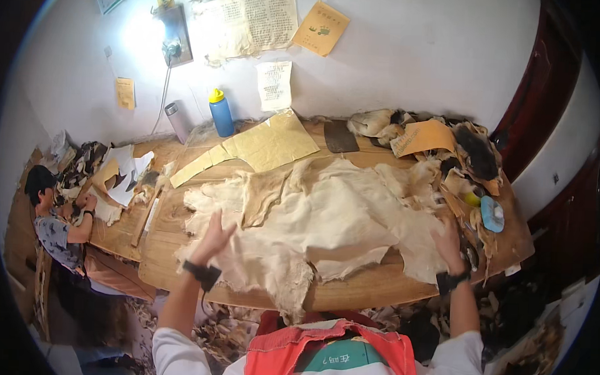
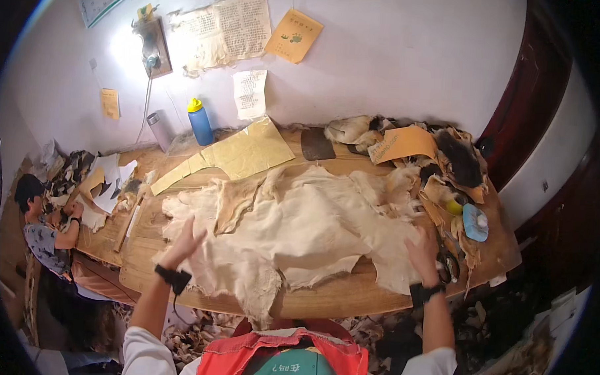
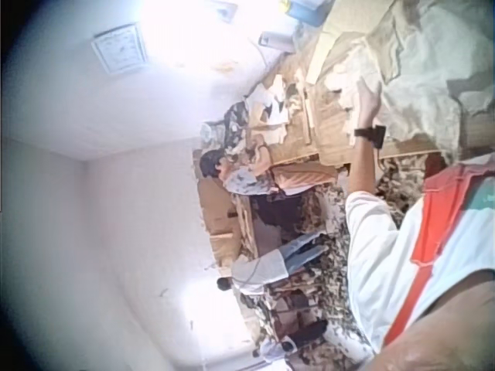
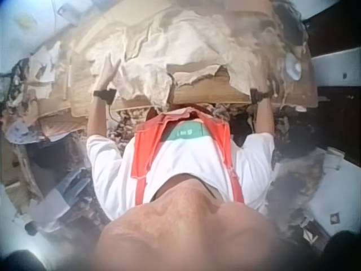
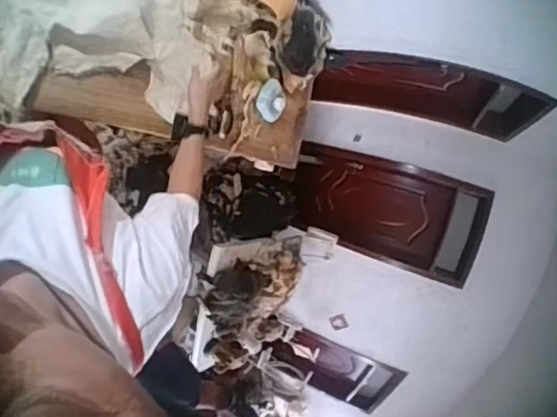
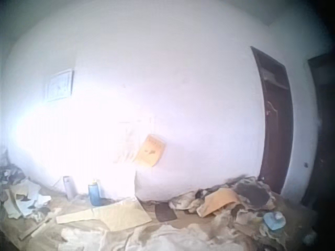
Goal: Cutting and arranging fur pelt pieces on a workshop table using scissors and templates.
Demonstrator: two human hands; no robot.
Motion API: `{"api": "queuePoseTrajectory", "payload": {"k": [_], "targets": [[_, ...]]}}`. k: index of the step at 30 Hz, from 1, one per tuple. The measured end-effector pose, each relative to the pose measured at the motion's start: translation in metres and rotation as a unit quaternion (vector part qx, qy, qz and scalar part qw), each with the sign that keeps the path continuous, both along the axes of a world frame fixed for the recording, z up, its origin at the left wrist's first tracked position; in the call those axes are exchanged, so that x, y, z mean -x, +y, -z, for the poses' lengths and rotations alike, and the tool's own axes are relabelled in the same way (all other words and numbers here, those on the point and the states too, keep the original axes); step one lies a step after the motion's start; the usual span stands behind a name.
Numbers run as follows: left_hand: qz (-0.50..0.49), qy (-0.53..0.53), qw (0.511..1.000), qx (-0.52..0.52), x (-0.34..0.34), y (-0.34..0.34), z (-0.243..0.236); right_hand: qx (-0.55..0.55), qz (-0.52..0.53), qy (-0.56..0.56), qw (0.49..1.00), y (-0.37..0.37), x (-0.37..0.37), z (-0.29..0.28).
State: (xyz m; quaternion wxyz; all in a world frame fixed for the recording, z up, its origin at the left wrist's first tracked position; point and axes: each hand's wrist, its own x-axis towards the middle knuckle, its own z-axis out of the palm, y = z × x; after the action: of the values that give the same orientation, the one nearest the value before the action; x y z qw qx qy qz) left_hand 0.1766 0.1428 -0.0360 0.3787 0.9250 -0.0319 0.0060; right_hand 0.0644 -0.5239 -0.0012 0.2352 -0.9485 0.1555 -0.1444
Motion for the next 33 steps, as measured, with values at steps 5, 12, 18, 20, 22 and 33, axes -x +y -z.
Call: {"api": "queuePoseTrajectory", "payload": {"k": [5,12,18,20,22,33], "targets": [[-0.011,0.098,0.946,-0.310,0.064,-0.005,0.026,0.027,0.123,0.039,0.991,-0.001,0.092,0.041],[0.031,0.143,0.938,-0.314,0.037,-0.006,-0.014,0.145,0.153,0.044,0.977,0.021,0.093,0.039],[0.063,0.151,0.938,-0.306,0.015,0.021,-0.010,0.018,0.123,0.027,0.992,-0.031,0.123,-0.006],[0.011,0.126,0.942,-0.312,0.029,0.028,-0.012,-0.168,0.038,0.049,0.984,-0.052,0.127,0.001],[0.013,0.135,0.942,-0.307,0.039,0.023,-0.029,-0.179,0.044,0.125,0.975,-0.044,0.130,-0.009],[0.417,-0.022,0.876,-0.240,0.131,-0.157,-0.058,0.092,-0.201,0.108,0.969,0.035,0.013,-0.004]]}}
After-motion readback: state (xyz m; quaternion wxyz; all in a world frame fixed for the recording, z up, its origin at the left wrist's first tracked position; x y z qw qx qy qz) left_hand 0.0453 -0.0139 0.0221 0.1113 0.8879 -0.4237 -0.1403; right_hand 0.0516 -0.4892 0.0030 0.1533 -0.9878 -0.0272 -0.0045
